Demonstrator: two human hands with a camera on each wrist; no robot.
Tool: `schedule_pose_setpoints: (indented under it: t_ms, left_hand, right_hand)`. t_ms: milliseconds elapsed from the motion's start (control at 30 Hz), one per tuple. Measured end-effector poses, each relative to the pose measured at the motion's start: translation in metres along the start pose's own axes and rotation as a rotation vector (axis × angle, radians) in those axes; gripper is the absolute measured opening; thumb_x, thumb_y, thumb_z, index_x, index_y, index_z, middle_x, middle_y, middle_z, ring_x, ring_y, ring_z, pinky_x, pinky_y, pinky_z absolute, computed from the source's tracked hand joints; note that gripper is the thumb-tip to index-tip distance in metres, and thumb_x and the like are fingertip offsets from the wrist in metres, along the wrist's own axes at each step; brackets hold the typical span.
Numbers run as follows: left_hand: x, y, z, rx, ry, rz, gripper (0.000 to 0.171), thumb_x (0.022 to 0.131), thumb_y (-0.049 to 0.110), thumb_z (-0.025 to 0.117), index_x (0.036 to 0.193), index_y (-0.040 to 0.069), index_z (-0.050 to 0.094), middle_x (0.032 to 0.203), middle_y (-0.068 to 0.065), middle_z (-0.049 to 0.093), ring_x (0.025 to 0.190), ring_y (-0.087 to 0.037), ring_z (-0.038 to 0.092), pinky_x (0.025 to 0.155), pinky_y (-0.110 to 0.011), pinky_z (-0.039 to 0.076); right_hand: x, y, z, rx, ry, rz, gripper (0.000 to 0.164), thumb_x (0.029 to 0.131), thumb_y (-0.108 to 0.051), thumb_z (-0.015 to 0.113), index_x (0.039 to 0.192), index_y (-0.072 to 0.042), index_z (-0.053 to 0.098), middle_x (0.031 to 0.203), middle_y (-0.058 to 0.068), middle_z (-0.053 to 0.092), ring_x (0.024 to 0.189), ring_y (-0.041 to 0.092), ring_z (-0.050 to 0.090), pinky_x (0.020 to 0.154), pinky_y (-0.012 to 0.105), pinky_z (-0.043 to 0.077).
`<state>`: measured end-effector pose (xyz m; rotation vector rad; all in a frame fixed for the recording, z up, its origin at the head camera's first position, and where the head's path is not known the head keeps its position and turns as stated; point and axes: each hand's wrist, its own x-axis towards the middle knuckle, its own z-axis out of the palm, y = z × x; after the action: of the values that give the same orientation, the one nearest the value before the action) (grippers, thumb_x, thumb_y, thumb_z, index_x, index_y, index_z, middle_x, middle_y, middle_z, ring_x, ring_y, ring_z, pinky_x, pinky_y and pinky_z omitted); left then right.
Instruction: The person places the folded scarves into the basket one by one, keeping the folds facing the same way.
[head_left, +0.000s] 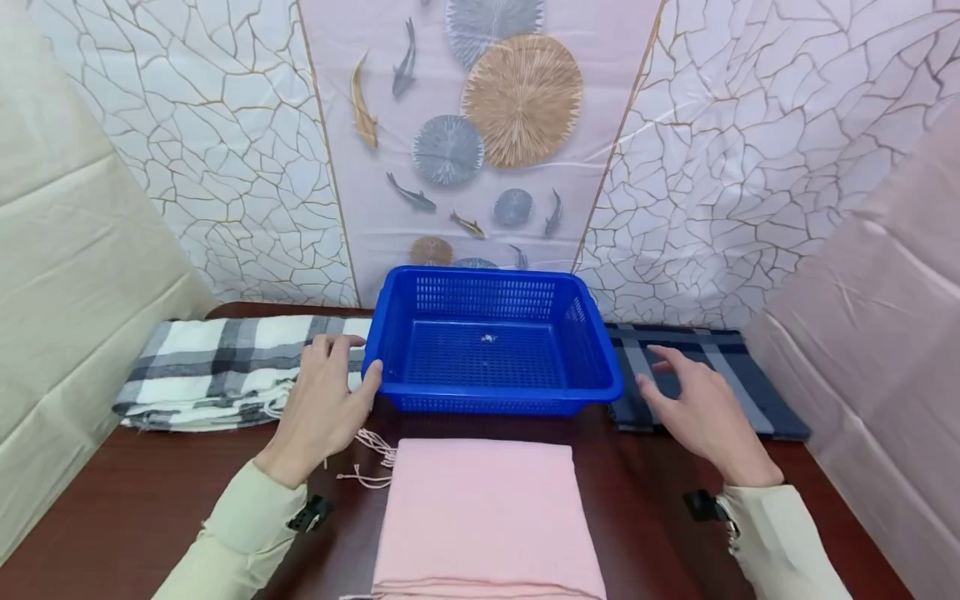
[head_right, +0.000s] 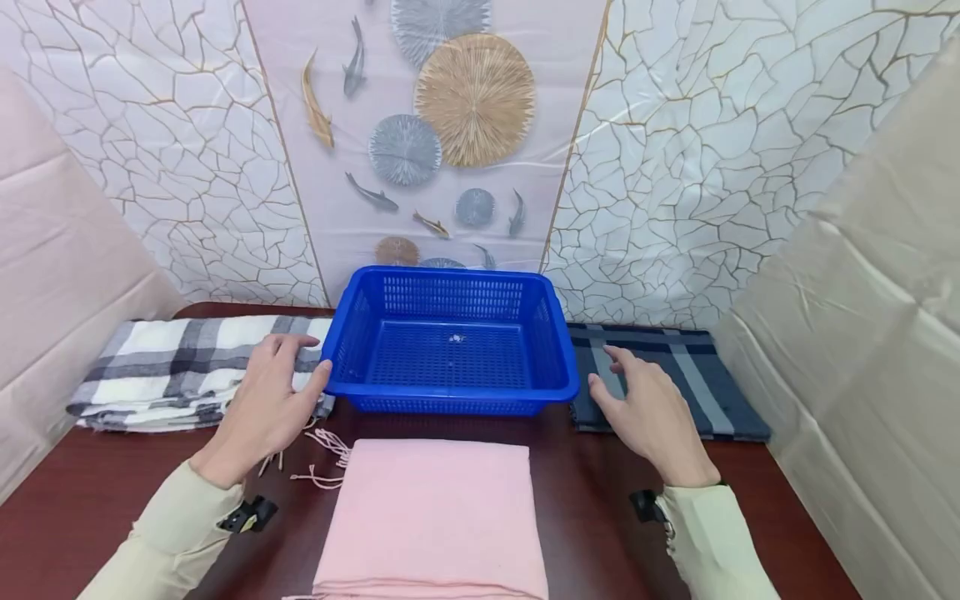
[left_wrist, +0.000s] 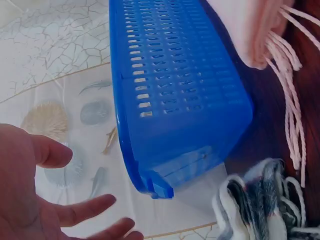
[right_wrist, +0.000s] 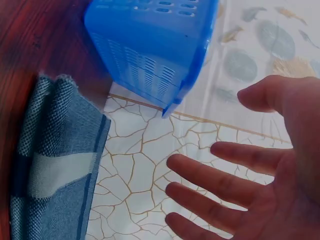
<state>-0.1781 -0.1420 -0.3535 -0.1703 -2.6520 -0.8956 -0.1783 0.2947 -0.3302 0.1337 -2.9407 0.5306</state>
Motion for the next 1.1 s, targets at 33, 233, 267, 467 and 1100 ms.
schedule_pose_setpoints:
  t_ms: [33,233,267,467,1100]
  left_hand:
    - [0.001,0.001,0.001,-0.006,-0.008,-0.003,0.046,0.104,0.036,0.052,0.134,0.0,0.055,0.134,-0.021,0.048,0.124,-0.039,0.043,0.096,-0.056,0.043]
    - [0.0,0.01,0.01,-0.063,-0.016,0.003,0.046,0.103,0.033,0.054,0.138,0.002,0.052,0.137,-0.02,0.049,0.128,-0.038,0.045,0.101,-0.055,0.041]
    - [0.0,0.012,0.012,-0.078,-0.009,0.006,0.046,0.103,0.032,0.055,0.138,0.002,0.051,0.138,-0.02,0.049,0.128,-0.038,0.045,0.102,-0.055,0.041]
    - [-0.003,0.031,0.025,-0.176,0.077,0.048,0.036,0.099,0.024,0.059,0.13,0.005,0.057,0.133,-0.018,0.051,0.125,-0.036,0.044,0.103,-0.052,0.039]
    - [0.003,0.095,0.065,-0.25,-0.015,0.091,0.023,0.1,0.024,0.058,0.12,0.014,0.062,0.119,-0.007,0.061,0.112,-0.023,0.056,0.094,-0.042,0.051]
  right_hand:
    - [0.001,0.0,0.0,0.004,0.002,0.004,0.062,0.104,-0.042,0.054,0.151,-0.004,0.045,0.135,0.027,0.062,0.119,0.048,0.056,0.094,0.065,0.045]
    - [0.002,0.007,0.0,0.04,0.024,0.01,0.05,0.104,-0.04,0.055,0.14,-0.004,0.057,0.129,0.025,0.066,0.114,0.045,0.061,0.089,0.061,0.05]
    - [0.001,0.008,0.0,0.05,0.039,0.014,0.049,0.104,-0.04,0.055,0.138,-0.004,0.058,0.128,0.025,0.067,0.113,0.044,0.061,0.087,0.059,0.051]
    - [-0.003,0.018,-0.002,0.083,0.126,0.064,0.043,0.104,-0.04,0.054,0.13,-0.007,0.064,0.122,0.023,0.071,0.101,0.037,0.067,0.078,0.051,0.052]
    - [0.001,0.048,-0.015,0.132,0.172,0.167,0.047,0.104,-0.039,0.055,0.134,-0.004,0.06,0.131,0.027,0.065,0.119,0.047,0.058,0.09,0.061,0.047]
